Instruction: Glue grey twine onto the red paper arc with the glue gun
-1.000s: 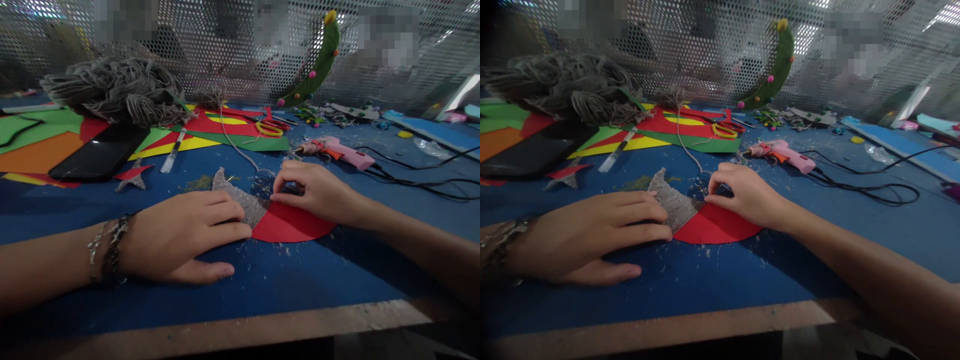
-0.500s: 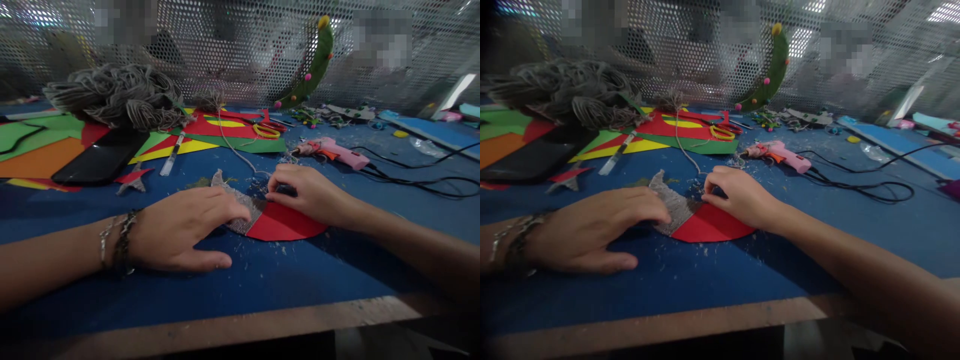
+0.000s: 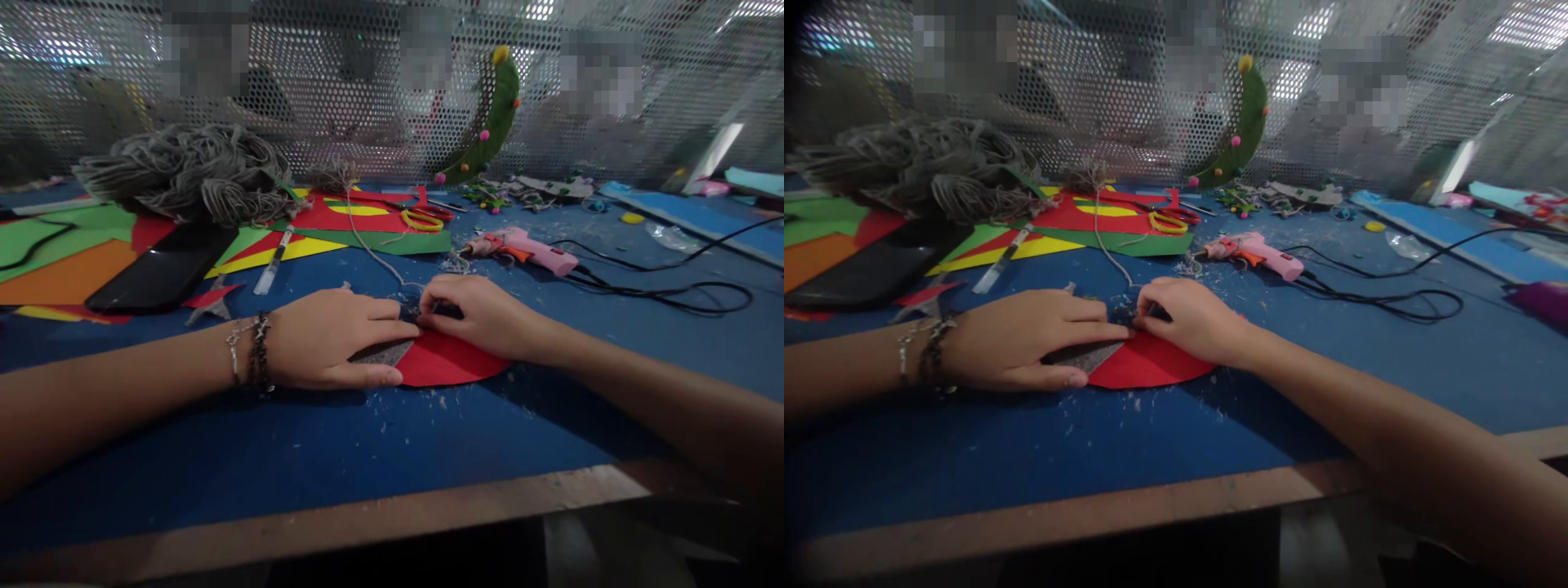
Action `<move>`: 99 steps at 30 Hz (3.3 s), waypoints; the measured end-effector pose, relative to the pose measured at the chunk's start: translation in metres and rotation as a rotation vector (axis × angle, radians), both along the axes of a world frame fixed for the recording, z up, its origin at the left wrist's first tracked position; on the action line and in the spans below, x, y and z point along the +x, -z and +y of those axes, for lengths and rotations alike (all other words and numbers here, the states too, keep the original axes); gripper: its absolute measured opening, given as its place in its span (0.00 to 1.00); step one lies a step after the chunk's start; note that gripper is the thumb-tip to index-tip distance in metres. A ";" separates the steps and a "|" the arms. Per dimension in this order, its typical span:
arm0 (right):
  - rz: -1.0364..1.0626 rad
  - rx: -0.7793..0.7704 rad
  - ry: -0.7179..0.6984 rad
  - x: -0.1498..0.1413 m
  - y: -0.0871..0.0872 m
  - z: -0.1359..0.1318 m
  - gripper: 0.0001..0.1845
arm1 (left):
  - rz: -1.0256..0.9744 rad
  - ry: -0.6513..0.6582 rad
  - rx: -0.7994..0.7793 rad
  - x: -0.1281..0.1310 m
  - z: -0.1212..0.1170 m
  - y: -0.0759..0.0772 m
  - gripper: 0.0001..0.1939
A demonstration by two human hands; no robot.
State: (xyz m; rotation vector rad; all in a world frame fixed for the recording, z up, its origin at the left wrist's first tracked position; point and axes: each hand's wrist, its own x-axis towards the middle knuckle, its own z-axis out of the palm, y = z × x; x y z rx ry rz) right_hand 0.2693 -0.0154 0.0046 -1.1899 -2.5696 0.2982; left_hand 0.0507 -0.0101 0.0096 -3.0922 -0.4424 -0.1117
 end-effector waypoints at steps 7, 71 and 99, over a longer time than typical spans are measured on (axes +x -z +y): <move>0.008 -0.008 0.009 0.000 0.000 0.000 0.06 | -0.087 0.056 -0.035 -0.001 0.002 0.003 0.28; 0.459 0.136 0.360 0.021 -0.028 0.015 0.12 | -0.321 0.040 -0.111 -0.003 0.009 0.024 0.17; -0.281 0.139 0.715 0.111 -0.011 0.032 0.12 | -0.244 -0.104 -0.083 -0.002 0.003 0.016 0.13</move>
